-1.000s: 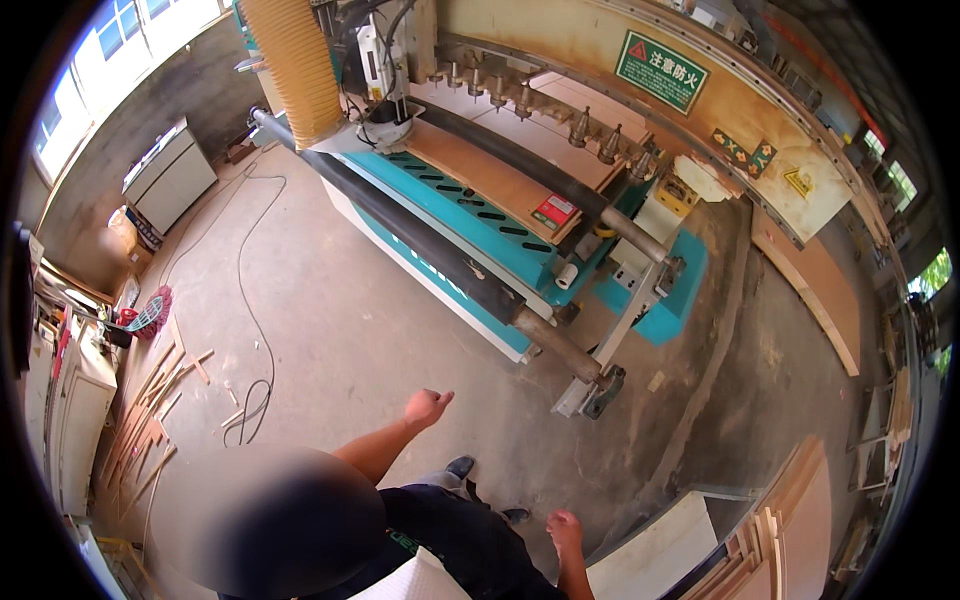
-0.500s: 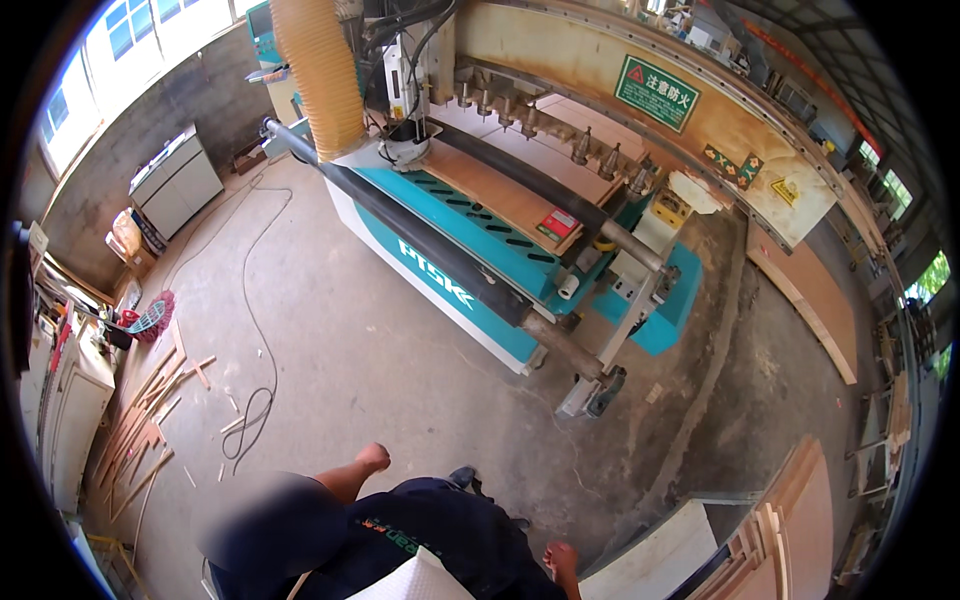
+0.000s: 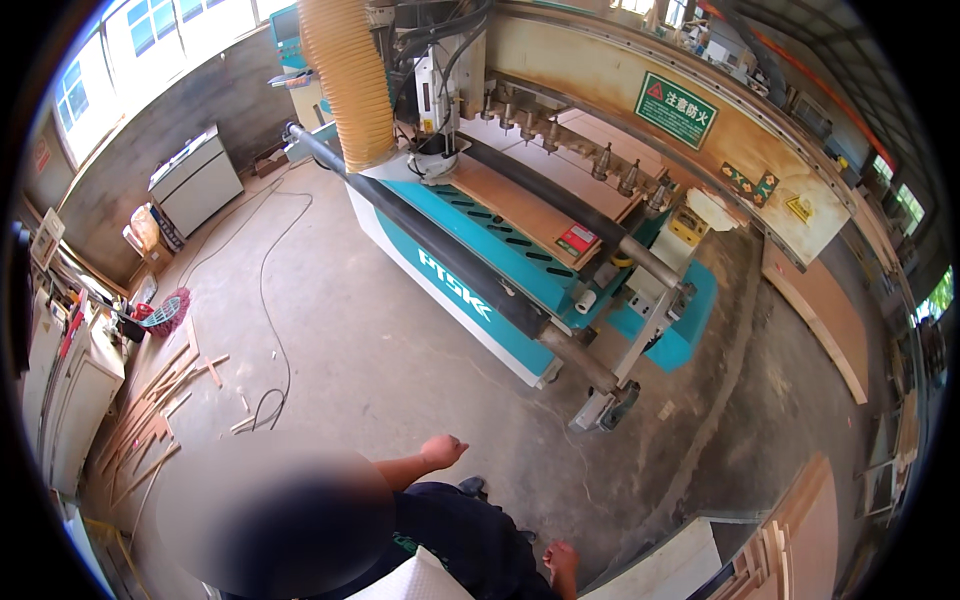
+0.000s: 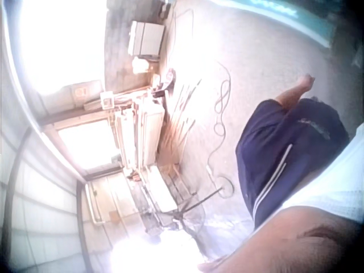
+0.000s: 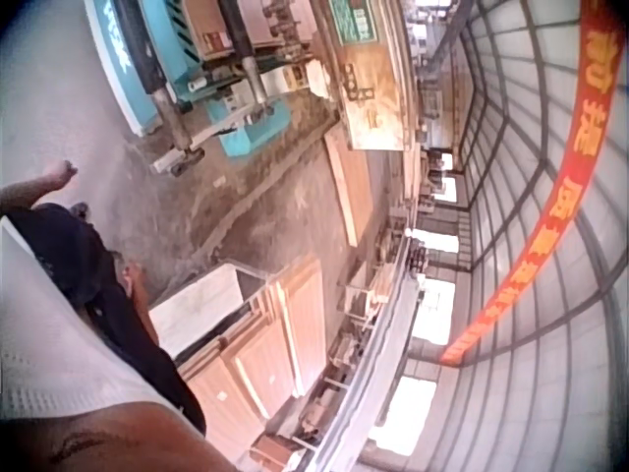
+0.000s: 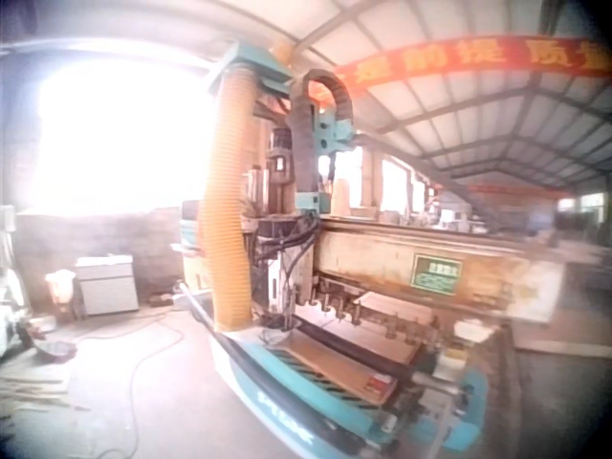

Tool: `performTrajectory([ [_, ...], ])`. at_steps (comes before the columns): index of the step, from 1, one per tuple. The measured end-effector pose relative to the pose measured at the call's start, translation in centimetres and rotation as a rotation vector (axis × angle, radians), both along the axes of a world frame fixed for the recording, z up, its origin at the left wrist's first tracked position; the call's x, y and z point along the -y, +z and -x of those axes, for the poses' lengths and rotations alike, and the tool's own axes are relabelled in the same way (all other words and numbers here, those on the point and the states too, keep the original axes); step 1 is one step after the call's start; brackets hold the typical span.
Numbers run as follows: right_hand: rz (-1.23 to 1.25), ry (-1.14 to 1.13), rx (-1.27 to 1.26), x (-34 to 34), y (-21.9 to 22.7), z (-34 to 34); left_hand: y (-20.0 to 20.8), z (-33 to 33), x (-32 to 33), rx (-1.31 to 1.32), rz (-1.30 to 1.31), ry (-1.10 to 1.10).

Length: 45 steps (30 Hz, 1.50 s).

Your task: The person tears off labels from a roll and sticks them onto several large wooden panels resting on a CNC machine table. The person then walks to a nearby desk, places the label roll on it, and returns to the machine to adjust a dust extraction hose before walking away.

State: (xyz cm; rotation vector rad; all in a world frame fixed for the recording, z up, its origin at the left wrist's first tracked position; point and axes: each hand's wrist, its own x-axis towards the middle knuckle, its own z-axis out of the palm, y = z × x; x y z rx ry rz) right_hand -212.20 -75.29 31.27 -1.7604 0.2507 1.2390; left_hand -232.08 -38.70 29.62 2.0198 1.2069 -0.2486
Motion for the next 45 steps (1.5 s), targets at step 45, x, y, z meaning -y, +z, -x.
performTrajectory([
  [45, -0.114, -0.151, -0.016, 11.8, -13.1, 0.7, -5.6, 11.5, 1.3, -0.237, 0.284, 0.044],
])
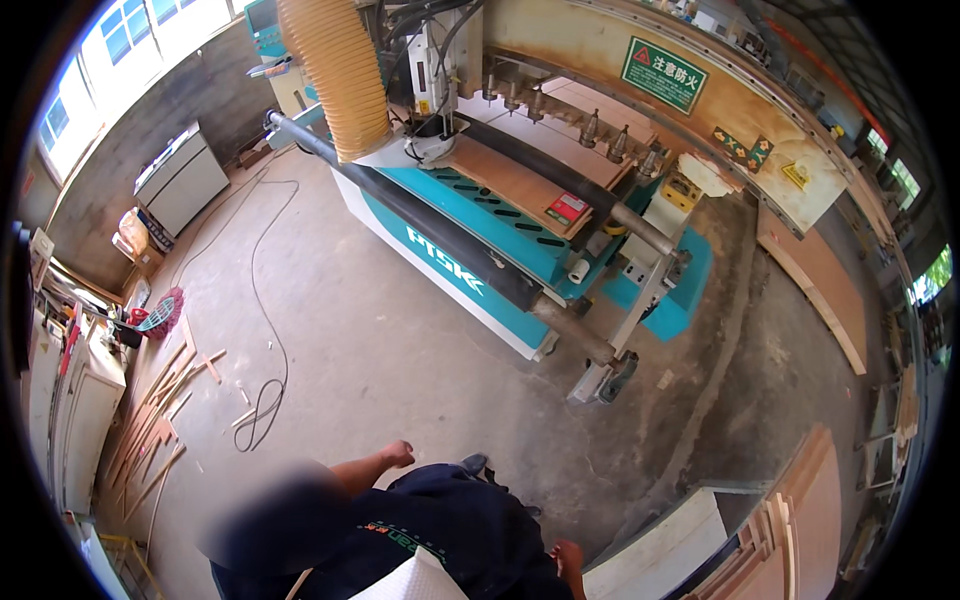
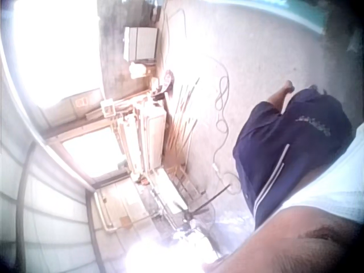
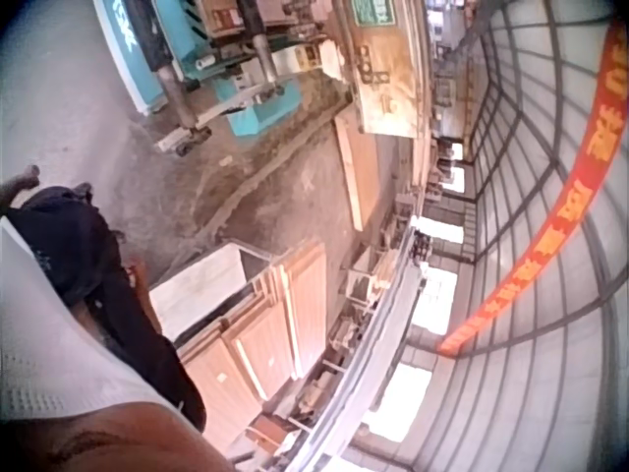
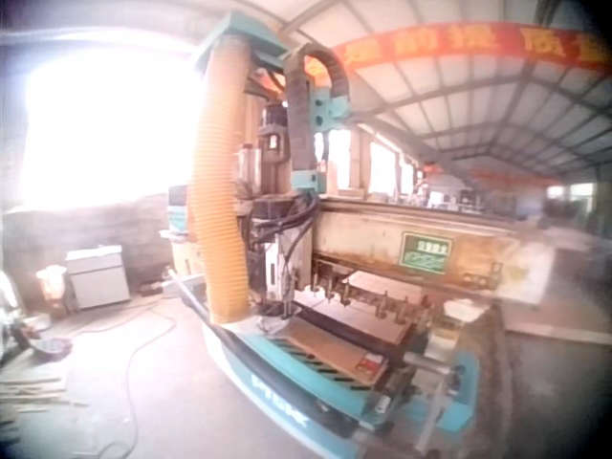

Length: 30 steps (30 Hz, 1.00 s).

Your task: The person tears off labels from a roll and sticks them onto several large wooden panels resting on a CNC machine table. The person then walks to a nearby desk, places the label roll on it, and returns to the machine to adjust a dust extraction hose before walking away.

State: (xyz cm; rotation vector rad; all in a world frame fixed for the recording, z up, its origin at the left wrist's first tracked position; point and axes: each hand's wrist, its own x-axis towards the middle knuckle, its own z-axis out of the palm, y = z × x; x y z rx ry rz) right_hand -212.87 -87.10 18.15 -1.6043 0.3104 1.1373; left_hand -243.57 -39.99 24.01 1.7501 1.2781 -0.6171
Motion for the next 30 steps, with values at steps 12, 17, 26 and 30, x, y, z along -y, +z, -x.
performTrajectory([
  [12, 0.182, 0.15, 0.146, -11.7, 11.3, -1.7, 3.3, -6.6, -2.8, 0.253, -0.107, 0.003],
  [17, 0.085, 0.37, 0.186, -9.5, 7.7, -1.8, -0.7, -3.4, -0.8, 0.192, -0.12, -0.144],
  [26, 0.142, 0.153, 0.079, -1.9, 2.4, -1.7, 2.0, -3.4, -1.8, 0.174, -0.077, -0.006],
  [30, 0.046, 0.41, 0.271, -3.6, 4.9, -2.4, 2.4, -4.3, -2.3, 0.129, -0.034, -0.043],
])
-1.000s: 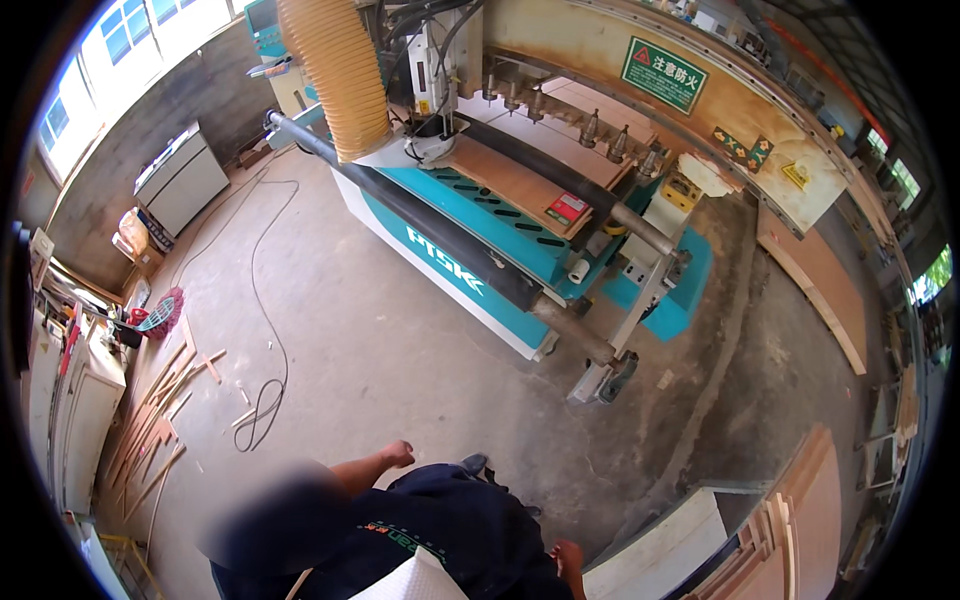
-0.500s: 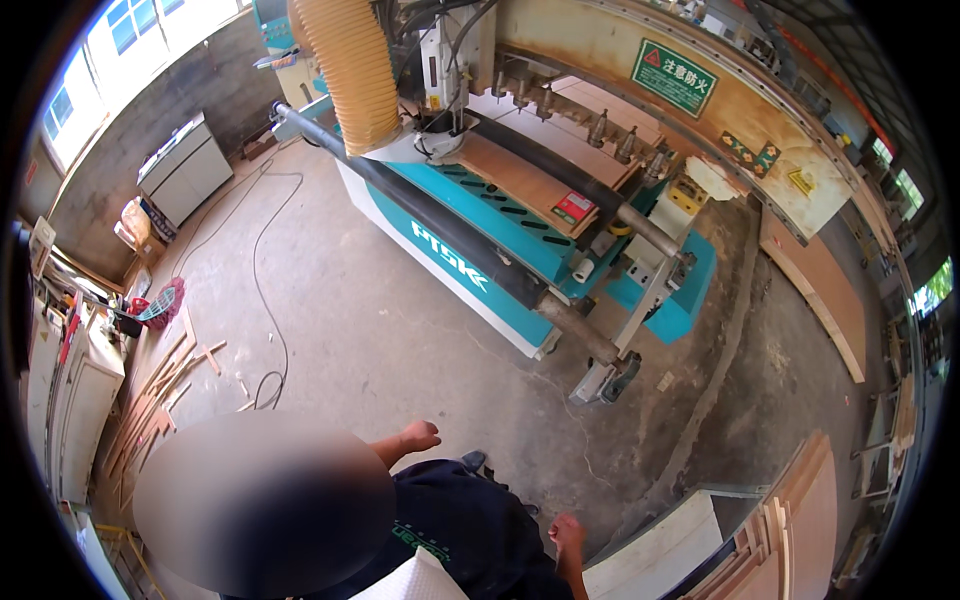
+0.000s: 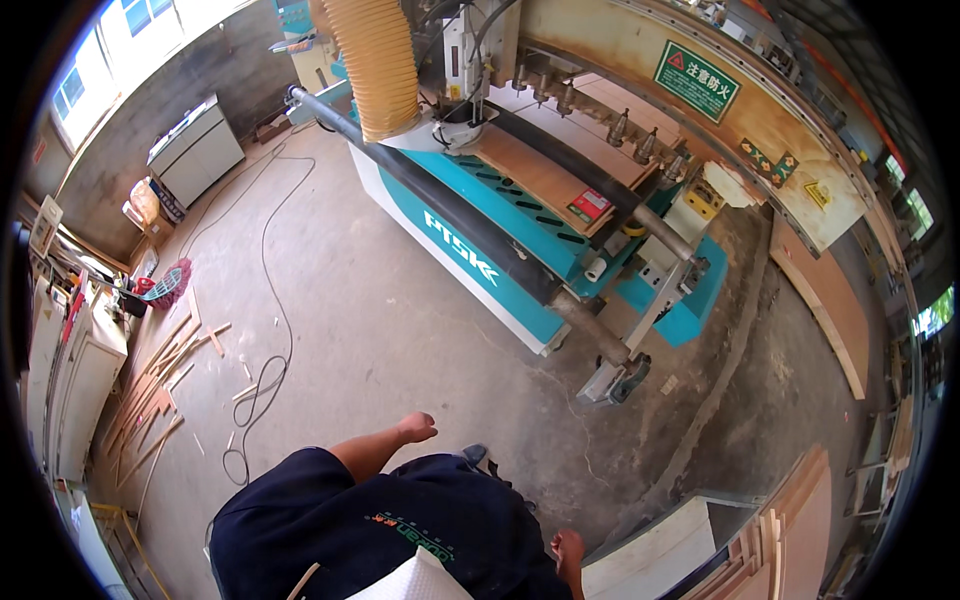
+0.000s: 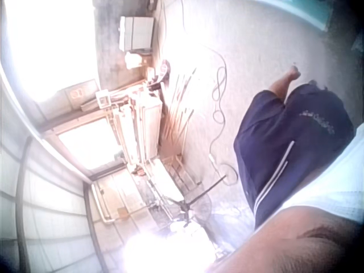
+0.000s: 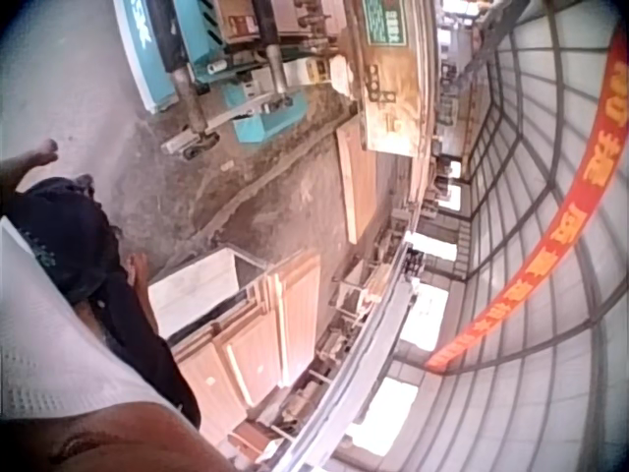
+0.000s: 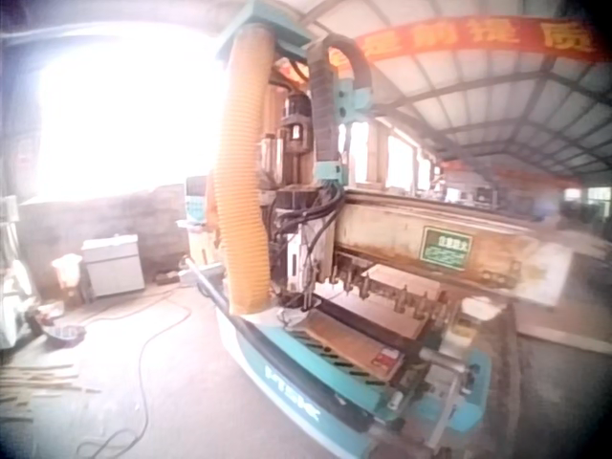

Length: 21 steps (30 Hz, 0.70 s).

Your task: The person tears off labels from a roll and sticks them onto several large wooden panels resting on a CNC machine table. The person then walks to a nearby desk, places the label roll on it, and returns to the machine to adjust a dust extraction hose before walking away.

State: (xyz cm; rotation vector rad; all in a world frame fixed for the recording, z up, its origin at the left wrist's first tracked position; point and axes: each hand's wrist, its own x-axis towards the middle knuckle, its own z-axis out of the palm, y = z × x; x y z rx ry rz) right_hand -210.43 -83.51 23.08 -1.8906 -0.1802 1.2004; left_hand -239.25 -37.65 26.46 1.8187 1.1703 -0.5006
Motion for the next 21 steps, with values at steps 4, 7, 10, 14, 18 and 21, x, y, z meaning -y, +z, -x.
performTrajectory([
  [4, 0.091, -0.057, -0.031, -5.8, 6.4, 1.2, 0.3, -0.1, 0.6, 0.002, 0.008, -0.021],
  [7, 0.118, -0.282, -0.114, -6.6, 5.7, 2.2, 0.0, -0.1, 1.0, 0.018, 0.013, -0.029],
  [10, 0.163, -0.275, -0.098, -6.2, 4.8, 2.5, -0.8, 0.5, 1.4, 0.029, 0.024, -0.02],
  [14, 0.14, -0.346, -0.198, -4.7, 2.6, 2.5, -3.2, 2.0, 1.4, 0.019, 0.023, -0.038],
  [18, 0.149, -0.374, -0.261, -2.9, 0.6, 2.5, -2.0, 2.6, 1.4, 0.034, -0.024, -0.026],
  [21, 0.188, -0.384, -0.248, -2.4, 0.7, 3.1, -0.7, 2.8, 1.6, 0.066, -0.057, -0.015],
])
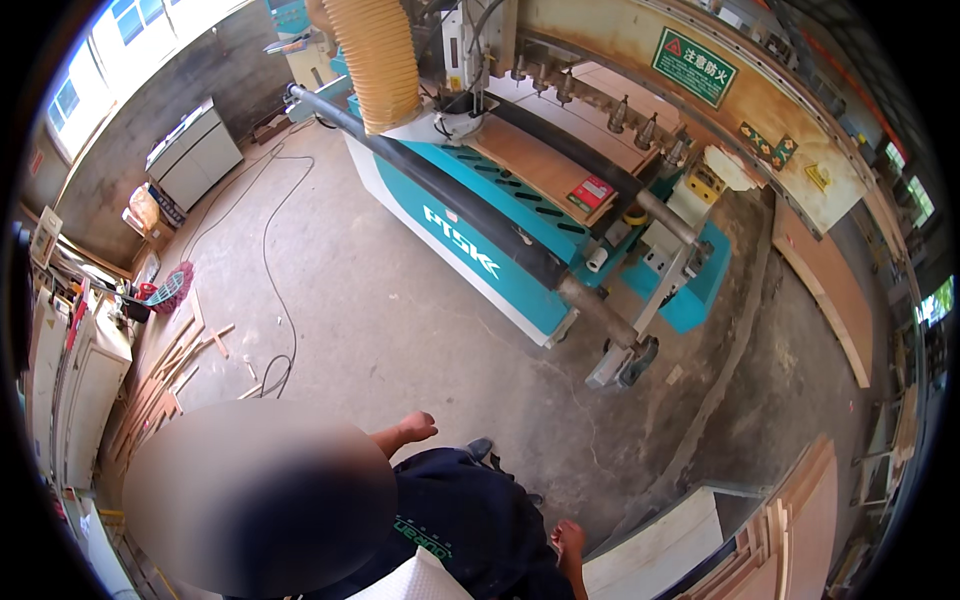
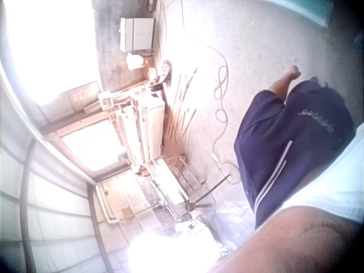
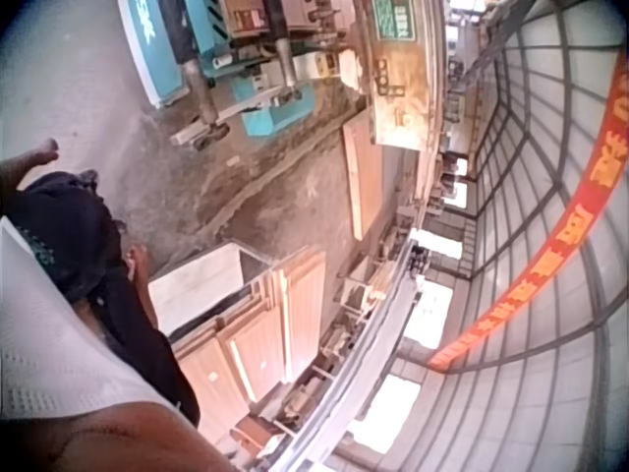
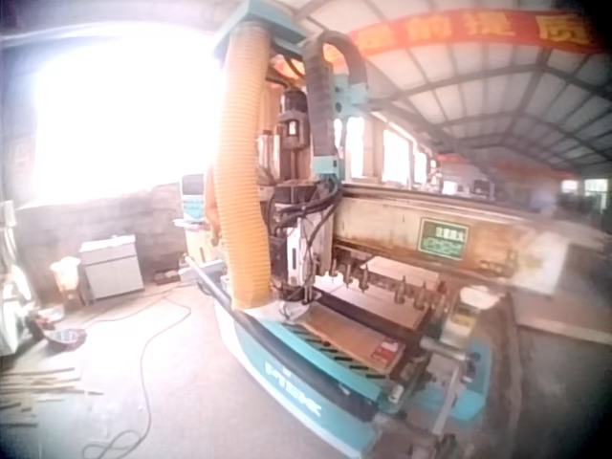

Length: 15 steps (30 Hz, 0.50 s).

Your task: The person tears off labels from a roll and sticks them onto several large wooden panels resting on a CNC machine table. The person then walks to a nearby desk, places the label roll on it, and returns to the machine to adjust a dust extraction hose before walking away.

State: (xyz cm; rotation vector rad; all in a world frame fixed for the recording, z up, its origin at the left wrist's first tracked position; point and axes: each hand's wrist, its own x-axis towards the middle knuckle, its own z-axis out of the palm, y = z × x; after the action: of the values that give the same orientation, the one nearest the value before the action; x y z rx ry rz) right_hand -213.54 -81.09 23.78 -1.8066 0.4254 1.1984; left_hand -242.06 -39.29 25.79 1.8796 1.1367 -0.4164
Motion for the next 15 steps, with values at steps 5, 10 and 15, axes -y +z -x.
performTrajectory([
  [5, -0.254, 0.222, 0.188, 2.4, -2.2, 1.0, -0.7, -0.4, -0.2, -0.017, 0.031, -0.015],
  [10, -0.058, 0.153, 0.215, -1.5, 3.1, 2.7, -0.6, 0.1, 0.4, 0.003, 0.026, -0.013],
  [15, 0.053, 0.113, 0.112, -1.8, 4.3, 3.0, -2.1, 0.7, 0.8, 0.026, 0.001, -0.022],
])
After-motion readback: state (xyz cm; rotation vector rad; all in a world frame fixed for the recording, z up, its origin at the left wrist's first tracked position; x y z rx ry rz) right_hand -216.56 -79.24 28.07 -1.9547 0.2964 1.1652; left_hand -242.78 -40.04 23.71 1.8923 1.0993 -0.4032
